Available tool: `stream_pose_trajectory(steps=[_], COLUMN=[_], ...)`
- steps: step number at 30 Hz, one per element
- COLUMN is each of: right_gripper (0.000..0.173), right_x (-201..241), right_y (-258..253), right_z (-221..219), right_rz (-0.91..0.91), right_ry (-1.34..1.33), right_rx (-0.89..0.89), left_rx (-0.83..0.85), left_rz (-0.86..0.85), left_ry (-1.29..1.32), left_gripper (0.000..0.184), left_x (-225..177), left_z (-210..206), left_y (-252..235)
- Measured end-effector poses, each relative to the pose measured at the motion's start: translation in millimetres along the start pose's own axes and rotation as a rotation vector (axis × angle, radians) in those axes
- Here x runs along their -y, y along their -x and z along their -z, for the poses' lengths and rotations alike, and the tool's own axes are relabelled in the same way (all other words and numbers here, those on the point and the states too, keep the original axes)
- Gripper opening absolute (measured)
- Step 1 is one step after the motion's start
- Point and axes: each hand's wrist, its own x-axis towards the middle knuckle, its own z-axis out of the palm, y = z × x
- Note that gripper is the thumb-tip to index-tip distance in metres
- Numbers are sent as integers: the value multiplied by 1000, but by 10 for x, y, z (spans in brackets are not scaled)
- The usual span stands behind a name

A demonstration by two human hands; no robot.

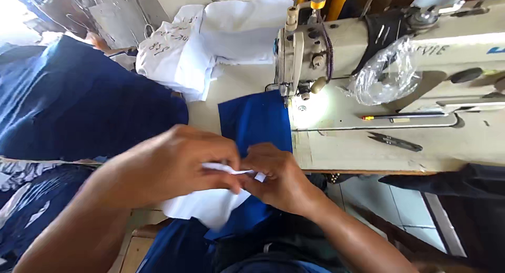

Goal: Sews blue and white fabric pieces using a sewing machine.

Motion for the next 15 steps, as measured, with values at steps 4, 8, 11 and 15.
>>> stream_pose_trajectory(steps=[4, 8, 11, 15], right_gripper=[27, 25, 19, 14], right_x=[-9, -192, -314, -381], right_y=[294, 695, 877, 941], right_z=[-185, -315, -305, -187], right_rz=[-265, -418, -514, -682], right_ry=[-385, -480, -474, -472], right_rx=[59, -68, -210, -318], left_rx=[29, -79, -221, -346], left_rz=[221, 297, 330, 342], left_ry=[-74, -48, 72, 91], left_gripper=[22, 24, 29, 30], left_x=[239, 607, 853, 1091], left_z=[15, -187, -480, -975], left_y=[406, 380, -12, -722])
